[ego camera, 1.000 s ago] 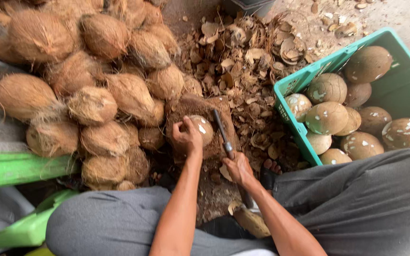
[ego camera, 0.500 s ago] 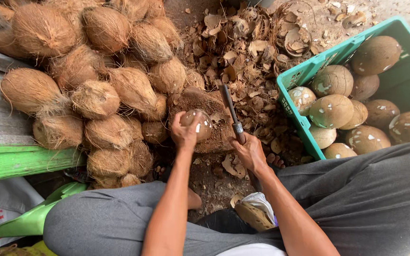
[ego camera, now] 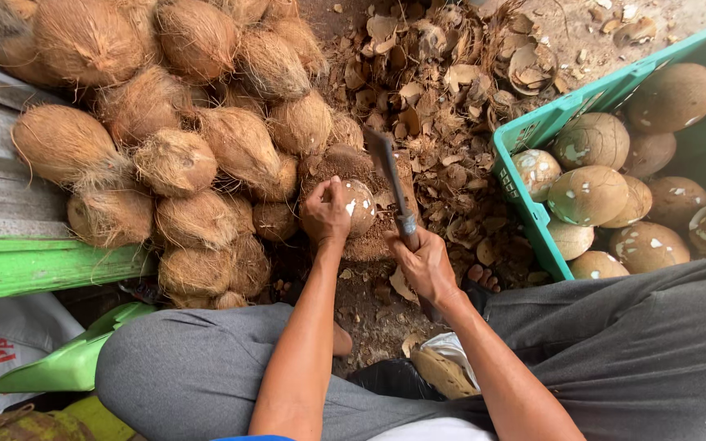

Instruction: The person sits on the ground and uses a machete to chop and trim the fibrous husk off coconuts, rotating each coconut on a wooden block to cut away the outer husk. Trimmed coconuts are placed into a green plastic crate beside the person.

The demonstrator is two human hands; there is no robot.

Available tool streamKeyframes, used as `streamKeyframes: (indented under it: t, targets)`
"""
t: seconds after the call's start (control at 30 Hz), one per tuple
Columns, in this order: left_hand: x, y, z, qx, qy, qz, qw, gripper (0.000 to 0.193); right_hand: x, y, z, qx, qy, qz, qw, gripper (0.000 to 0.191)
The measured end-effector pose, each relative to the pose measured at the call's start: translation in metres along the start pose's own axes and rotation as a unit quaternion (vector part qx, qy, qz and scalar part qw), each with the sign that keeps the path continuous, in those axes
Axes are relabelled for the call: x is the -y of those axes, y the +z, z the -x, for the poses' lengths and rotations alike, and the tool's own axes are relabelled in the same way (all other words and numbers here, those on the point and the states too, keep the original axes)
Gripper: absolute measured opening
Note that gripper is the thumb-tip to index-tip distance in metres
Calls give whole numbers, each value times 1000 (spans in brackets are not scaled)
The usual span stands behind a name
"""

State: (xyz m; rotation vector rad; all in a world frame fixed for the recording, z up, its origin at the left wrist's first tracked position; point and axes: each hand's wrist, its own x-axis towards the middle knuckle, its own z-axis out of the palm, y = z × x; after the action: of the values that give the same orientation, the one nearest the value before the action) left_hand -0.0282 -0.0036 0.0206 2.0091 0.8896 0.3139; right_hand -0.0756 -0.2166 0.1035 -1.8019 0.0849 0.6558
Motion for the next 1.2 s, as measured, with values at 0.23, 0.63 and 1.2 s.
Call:
streamKeyframes:
  t: [0.23, 0.63, 1.2]
  targets:
    - [-13, -8, 17, -21, 55, -62, 996, 45, 9, 0, 5, 15, 12, 125, 992, 34]
    - [-9, -2, 21, -52, 46, -89, 994, 33, -18, 8, -7, -9, -25, 28, 999, 18]
    - [-3, -4, 15, -46, 23, -52, 997, 43, -6, 10, -4, -31, -27, -40, 998, 37]
